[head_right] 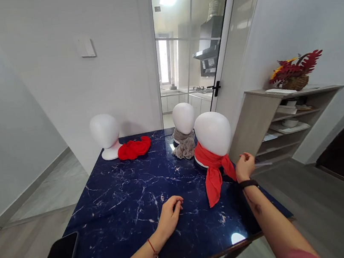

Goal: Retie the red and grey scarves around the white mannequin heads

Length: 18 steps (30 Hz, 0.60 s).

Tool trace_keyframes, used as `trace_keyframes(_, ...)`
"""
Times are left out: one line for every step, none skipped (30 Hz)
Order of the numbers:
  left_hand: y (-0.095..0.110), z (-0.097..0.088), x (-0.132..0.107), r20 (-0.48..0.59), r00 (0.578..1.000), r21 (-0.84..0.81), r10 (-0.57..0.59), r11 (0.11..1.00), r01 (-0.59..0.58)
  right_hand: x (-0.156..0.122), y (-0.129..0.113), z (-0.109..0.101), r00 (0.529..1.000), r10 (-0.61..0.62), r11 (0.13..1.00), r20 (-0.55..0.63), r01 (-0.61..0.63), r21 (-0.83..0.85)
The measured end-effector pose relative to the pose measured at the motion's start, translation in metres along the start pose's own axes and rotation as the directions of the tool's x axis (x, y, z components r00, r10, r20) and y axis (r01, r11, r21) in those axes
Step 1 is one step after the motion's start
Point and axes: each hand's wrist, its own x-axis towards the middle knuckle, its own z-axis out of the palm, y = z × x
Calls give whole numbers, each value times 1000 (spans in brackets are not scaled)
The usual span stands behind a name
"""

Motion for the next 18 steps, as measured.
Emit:
trace_keyframes(-2, 1, 2, -34, 998, -51, -49, 998, 47, -17, -7, 0, 994, -79, 997, -71, 78, -13)
trace_keyframes(-3, 1, 4, -65, 992, -105, -104, 990, 97, -37, -15, 1, 979, -167, 986, -113, 165, -31)
trace_keyframes(-5, 1, 7, -91, 983, -162, -159, 977, 142, -59, -23, 4, 958, -270, 963, -97, 267, -44)
trace_keyframes(-7, 1, 10, -116, 972, -215, -204, 961, 176, -83, -31, 9, 937, -349, 937, -18, 349, -24)
trace_keyframes(-10, -1, 13, -142, 961, -257, -237, 947, 195, -108, -39, 16, 911, -397, 917, 110, 397, 23)
trace_keyframes(-12, -4, 17, -172, 951, -286, -255, 937, 200, -132, -45, 25, 864, -423, 904, 274, 420, 72)
trace_keyframes(-14, -9, 20, -207, 942, -301, -263, 933, 195, -156, -50, 35, 795, -428, 900, 430, 419, 119)
trace_keyframes(-17, -17, 22, -252, 930, -304, -267, 934, 186, -178, -54, 46, 711, -421, 901, 564, 401, 167)
trace_keyframes(-20, -26, 25, -304, 913, -297, -271, 938, 180, -198, -56, 57, 615, -408, 905, 675, 369, 211)
trace_keyframes(-24, -36, 26, -360, 892, -283, -275, 943, 176, -216, -56, 69, 524, -394, 912, 755, 328, 248)
trace_keyframes(-28, -48, 27, -418, 865, -266, -278, 948, 176, -231, -55, 80, 440, -381, 918, 813, 287, 275)
trace_keyframes(-32, -61, 28, -478, 832, -248, -281, 952, 179, -244, -52, 91, 366, -368, 924, 855, 249, 291)
trace_keyframes(-37, -74, 29, -536, 796, -228, -282, 956, 185, -256, -49, 101, 307, -352, 930, 884, 221, 293)
trace_keyframes(-43, -87, 30, -591, 756, -207, -280, 959, 194, -265, -44, 110, 261, -335, 936, 905, 207, 286)
trace_keyframes(-48, -101, 32, -641, 716, -186, -277, 961, 205, -271, -40, 117, 226, -319, 938, 920, 211, 273)
trace_keyframes(-53, -114, 34, -685, 676, -164, -271, 962, 218, -277, -35, 121, 202, -309, 938, 929, 228, 262)
trace_keyframes(-59, -127, 38, -724, 638, -141, -261, 962, 233, -280, -31, 124, 189, -307, 933, 933, 251, 256)
trace_keyframes(-65, -140, 43, -757, 605, -115, -247, 962, 249, -282, -28, 125, 182, -311, 927, 933, 273, 256)
